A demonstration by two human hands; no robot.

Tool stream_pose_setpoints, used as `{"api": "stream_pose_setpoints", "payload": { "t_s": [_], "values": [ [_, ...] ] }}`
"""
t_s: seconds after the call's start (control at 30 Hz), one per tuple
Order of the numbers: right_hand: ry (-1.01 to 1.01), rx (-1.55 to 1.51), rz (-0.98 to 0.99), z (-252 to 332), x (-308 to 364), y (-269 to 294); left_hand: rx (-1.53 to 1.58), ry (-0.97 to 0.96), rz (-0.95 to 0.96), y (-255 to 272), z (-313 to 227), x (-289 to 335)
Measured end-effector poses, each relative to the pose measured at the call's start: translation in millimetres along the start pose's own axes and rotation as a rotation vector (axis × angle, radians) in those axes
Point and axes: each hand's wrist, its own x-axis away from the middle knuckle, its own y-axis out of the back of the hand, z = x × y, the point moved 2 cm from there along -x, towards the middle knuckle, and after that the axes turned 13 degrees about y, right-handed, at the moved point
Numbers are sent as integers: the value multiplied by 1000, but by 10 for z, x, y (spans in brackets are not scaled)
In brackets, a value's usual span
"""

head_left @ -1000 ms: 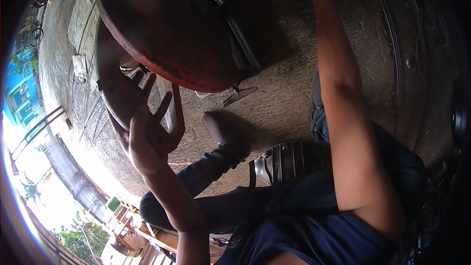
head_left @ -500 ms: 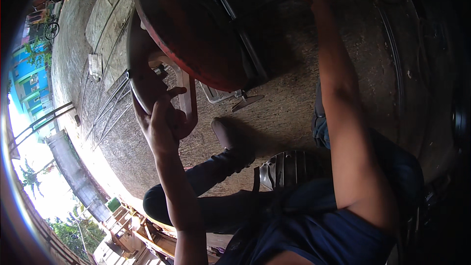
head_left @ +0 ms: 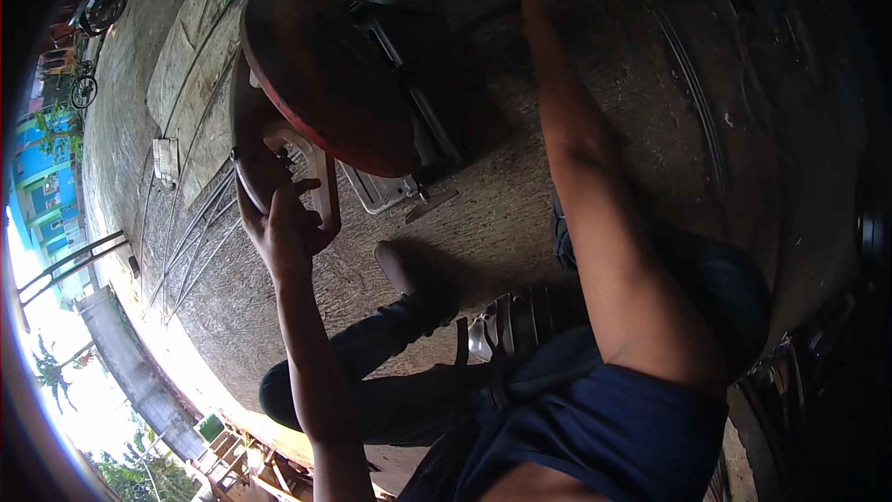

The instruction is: Cutting and grinding metal rods using a circular chop saw.

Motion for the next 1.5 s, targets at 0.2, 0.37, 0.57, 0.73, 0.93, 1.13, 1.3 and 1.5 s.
{"api": "stream_pose_setpoints", "payload": {
  "t_s": [0.2,0.37,0.57,0.73,0.93,1.13,1.3,1.5],
  "values": [
    [284,97,-198,832,-1101,1740,213,21,206,-612,-75,5],
    [127,-64,-91,1159,-43,1180,143,53,98,-205,78,-72],
    [30,-328,-74,1225,-239,1485,149,90,177,-340,58,-72],
    [23,-422,-66,1110,-478,1675,187,71,169,-424,112,-123],
    [-41,-505,-30,1261,-233,1565,153,52,162,-374,93,-113],
    [-23,-569,59,1399,-98,1610,193,95,220,-374,109,-128],
    [-28,-592,52,1404,4,1554,161,-6,135,-457,-40,-10],
    [-56,-579,-65,1253,-24,1475,143,65,127,-428,-67,13]
  ]
}}
